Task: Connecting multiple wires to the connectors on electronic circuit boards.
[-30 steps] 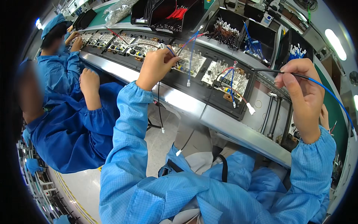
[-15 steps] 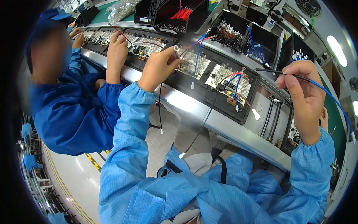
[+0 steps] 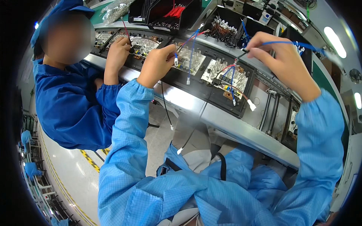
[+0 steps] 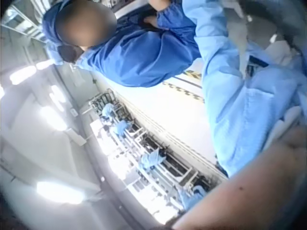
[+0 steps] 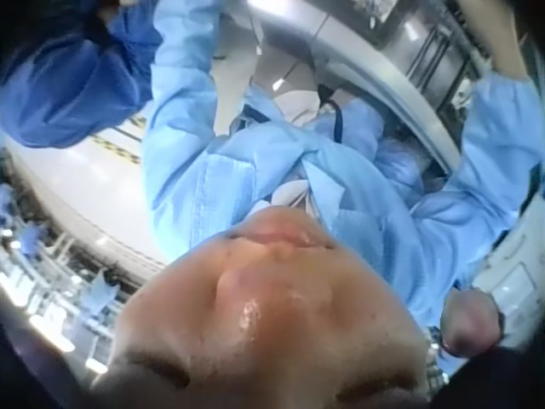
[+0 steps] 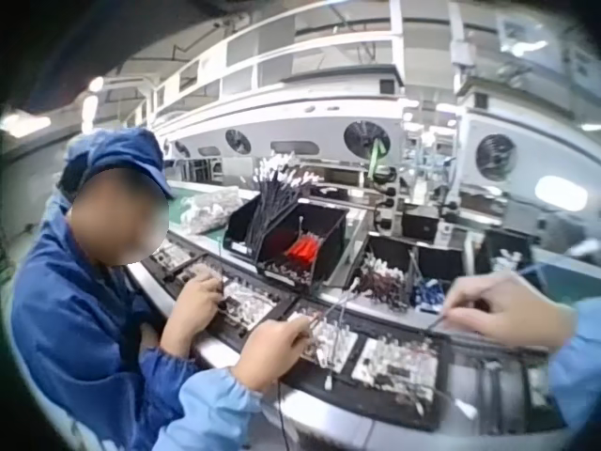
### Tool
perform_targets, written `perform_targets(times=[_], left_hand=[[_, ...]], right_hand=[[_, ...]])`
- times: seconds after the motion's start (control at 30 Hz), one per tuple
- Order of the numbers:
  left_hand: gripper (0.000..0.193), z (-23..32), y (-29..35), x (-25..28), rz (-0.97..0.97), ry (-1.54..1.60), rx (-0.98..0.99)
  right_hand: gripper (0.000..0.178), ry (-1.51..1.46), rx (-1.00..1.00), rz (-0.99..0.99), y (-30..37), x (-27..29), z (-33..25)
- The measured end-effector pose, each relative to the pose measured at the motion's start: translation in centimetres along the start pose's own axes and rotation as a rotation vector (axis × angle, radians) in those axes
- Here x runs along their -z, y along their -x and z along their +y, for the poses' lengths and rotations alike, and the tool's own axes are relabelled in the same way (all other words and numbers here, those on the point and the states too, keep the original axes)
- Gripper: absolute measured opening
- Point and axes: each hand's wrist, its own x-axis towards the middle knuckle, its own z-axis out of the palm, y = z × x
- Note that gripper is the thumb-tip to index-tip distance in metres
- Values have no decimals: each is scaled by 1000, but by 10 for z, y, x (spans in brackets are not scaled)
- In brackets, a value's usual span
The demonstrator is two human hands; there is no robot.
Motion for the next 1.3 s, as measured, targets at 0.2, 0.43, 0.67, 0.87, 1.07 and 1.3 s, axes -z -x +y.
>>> perform_targets(times=[0.2,0.43,0.67,0.87,1.07,1.3], left_hand=[[22,-1,18,8,-125,93,83],[32,18,52,12,218,381,175],[25,-1,77,-7,390,466,317],[18,-8,83,-19,453,356,278],[15,-17,91,-25,483,260,193],[15,-17,102,-29,493,-108,-83]], right_hand=[[20,59,-3,-249,-7,-25,29],[27,67,-130,-430,-8,-37,38],[38,110,6,-373,-6,-45,60],[49,180,-78,-351,-2,-49,61],[19,256,-37,-347,2,-43,58],[13,249,16,-359,10,-64,75]])
